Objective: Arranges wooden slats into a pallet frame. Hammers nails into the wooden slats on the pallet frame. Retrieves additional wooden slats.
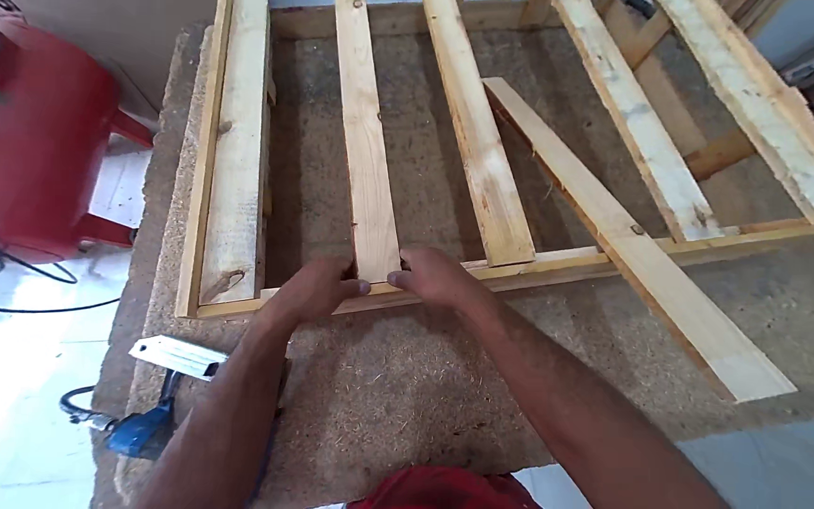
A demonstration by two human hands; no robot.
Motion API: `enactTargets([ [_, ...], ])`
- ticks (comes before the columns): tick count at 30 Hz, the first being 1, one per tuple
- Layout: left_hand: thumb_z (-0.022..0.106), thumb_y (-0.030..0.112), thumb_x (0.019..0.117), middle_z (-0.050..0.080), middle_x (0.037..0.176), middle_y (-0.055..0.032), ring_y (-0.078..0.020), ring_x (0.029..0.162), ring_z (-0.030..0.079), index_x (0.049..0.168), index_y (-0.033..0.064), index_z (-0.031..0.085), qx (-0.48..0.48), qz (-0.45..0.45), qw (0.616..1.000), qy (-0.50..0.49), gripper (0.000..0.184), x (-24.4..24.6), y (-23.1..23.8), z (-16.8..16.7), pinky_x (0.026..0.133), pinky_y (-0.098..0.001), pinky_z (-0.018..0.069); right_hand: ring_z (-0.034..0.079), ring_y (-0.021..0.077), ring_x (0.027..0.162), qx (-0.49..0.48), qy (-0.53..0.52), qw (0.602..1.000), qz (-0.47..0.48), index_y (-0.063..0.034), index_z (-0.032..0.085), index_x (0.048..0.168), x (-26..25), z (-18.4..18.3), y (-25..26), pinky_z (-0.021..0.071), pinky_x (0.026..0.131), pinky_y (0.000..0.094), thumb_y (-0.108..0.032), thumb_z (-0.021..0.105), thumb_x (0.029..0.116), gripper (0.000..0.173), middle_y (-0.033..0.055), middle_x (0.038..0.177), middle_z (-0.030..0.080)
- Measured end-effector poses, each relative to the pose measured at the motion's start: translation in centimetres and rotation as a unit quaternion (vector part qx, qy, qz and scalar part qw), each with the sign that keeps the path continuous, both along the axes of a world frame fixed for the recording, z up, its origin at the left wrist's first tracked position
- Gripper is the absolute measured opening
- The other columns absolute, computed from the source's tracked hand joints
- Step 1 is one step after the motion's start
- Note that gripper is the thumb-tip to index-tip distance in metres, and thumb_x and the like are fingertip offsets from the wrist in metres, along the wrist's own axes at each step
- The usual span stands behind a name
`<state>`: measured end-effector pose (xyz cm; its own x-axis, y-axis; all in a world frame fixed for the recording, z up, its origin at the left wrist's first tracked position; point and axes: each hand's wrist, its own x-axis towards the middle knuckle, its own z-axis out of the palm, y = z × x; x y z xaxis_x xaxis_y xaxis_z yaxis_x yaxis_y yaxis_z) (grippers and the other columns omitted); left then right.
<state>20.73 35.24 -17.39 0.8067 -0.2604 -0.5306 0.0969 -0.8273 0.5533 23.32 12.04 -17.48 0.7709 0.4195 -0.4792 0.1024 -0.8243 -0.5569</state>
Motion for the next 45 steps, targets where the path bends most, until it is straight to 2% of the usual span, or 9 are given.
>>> enactTargets([
  [8, 0.082, 0.026, 0.0884, 0.07, 0.091, -0.0169, -0.0289, 0.083, 0.068, 0.1, 0.0012, 0.068, -0.034, 0.137, 0.984, 0.104, 0.031, 2.5, -1.3, 0.4, 0.079, -0.0518, 0.0567, 0.07, 0.0293, 0.09, 0.0, 0.021, 0.999, -0.03, -0.0044, 0.068, 0.105, 1.2, -0.1, 0.2, 0.0563, 0.079, 0.0562, -0.047, 0.073, 0.093, 0.044, 0.013, 0.095, 0.071],
  [12, 0.081, 0.03, 0.0898, 0.071, 0.089, -0.0164, -0.0289, 0.081, 0.069, 0.097, 0.0033, 0.07, -0.026, 0.135, 0.988, 0.067, 0.03, 1.8, -1.3, 0.4, 0.077, -0.053, 0.0573, 0.071, 0.0269, 0.106, 0.069, -0.109, 0.985, -0.113, -0.0079, 0.065, 0.132, -1.8, -0.8, -1.3, 0.0572, 0.092, 0.0561, -0.053, 0.071, 0.0919, 0.061, 0.0096, 0.117, 0.073],
  [18, 0.082, 0.036, 0.0875, 0.069, 0.132, -0.0078, -0.0335, 0.123, 0.064, 0.15, 0.0163, 0.048, -0.013, 0.157, 0.973, -0.171, 0.073, -2.6, -2.1, -0.9, 0.1, -0.0682, 0.0487, 0.069, 0.0113, 0.113, 0.212, -0.245, 0.926, -0.193, -0.0118, 0.066, 0.132, -18.2, -1.8, -11.1, 0.0598, 0.098, 0.0393, -0.036, 0.06, 0.1026, 0.039, -0.0001, 0.12, 0.073],
  [24, 0.076, 0.042, 0.0891, 0.057, 0.146, -0.0131, -0.0383, 0.132, 0.056, 0.146, 0.0205, 0.057, -0.041, 0.154, 0.937, -0.309, 0.064, -3.6, -2.1, -2.3, 0.103, -0.0712, 0.0436, 0.073, 0.0169, 0.101, 0.152, -0.312, 0.847, -0.402, -0.0043, 0.065, 0.128, -26.2, 3.5, -26.8, 0.0631, 0.088, 0.0401, -0.039, 0.063, 0.0997, 0.045, 0.0054, 0.112, 0.075],
  [28, 0.07, 0.042, 0.0913, 0.063, 0.14, -0.0129, -0.0303, 0.132, 0.058, 0.133, 0.0093, 0.065, -0.061, 0.182, 0.897, -0.399, 0.054, -4.0, -2.7, -3.8, 0.11, -0.0589, 0.0446, 0.068, 0.0246, 0.112, 0.023, -0.336, 0.817, -0.468, -0.0054, 0.058, 0.136, -23.4, 7.3, -34.5, 0.057, 0.096, 0.0501, -0.042, 0.063, 0.0988, 0.053, 0.0135, 0.125, 0.068],
  [31, 0.064, 0.037, 0.0965, 0.061, 0.139, -0.0217, -0.0334, 0.131, 0.058, 0.124, -0.0015, 0.065, -0.072, 0.204, 0.863, -0.456, 0.047, -4.6, -5.4, -3.7, 0.109, -0.0528, 0.048, 0.066, 0.0378, 0.112, -0.04, -0.206, 0.874, -0.439, -0.0073, 0.057, 0.139, -19.0, 7.7, -38.2, 0.0522, 0.094, 0.0662, -0.047, 0.065, 0.0985, 0.058, 0.0198, 0.126, 0.066],
  [36, 0.063, 0.029, 0.0976, 0.064, 0.135, -0.0204, -0.0317, 0.126, 0.062, 0.113, -0.0015, 0.07, -0.095, 0.179, 0.872, -0.445, 0.035, -6.7, -18.2, -1.4, 0.106, -0.0508, 0.0513, 0.072, 0.0261, 0.096, 0.095, 0.048, 0.942, -0.319, -0.0134, 0.062, 0.132, -12.1, 5.3, -41.0, 0.0597, 0.087, 0.0525, -0.052, 0.061, 0.0985, 0.051, 0.0114, 0.109, 0.072],
  [42, 0.07, 0.052, 0.0936, 0.06, 0.141, -0.0165, -0.0342, 0.128, 0.06, 0.148, 0.0071, 0.049, -0.02, 0.303, 0.925, -0.228, 0.073, 0.4, -29.1, 0.1, 0.107, -0.0583, 0.0482, 0.075, 0.0264, 0.094, 0.238, 0.13, 0.886, -0.376, -0.0048, 0.062, 0.128, -10.2, 3.0, -40.6, 0.0627, 0.087, 0.0492, -0.042, 0.072, 0.094, 0.051, 0.0127, 0.105, 0.075],
  [45, 0.053, 0.072, 0.0933, 0.07, 0.124, -0.0165, -0.0363, 0.113, 0.069, 0.155, 0.0144, 0.04, 0.129, 0.315, 0.928, -0.151, 0.085, 2.7, -31.1, -0.7, 0.096, -0.0603, 0.054, 0.075, 0.0245, 0.089, 0.193, 0.086, 0.914, -0.348, -0.0061, 0.068, 0.115, -10.3, 2.3, -40.8, 0.0621, 0.085, 0.0497, -0.044, 0.079, 0.0862, 0.049, 0.0096, 0.096, 0.076],
])
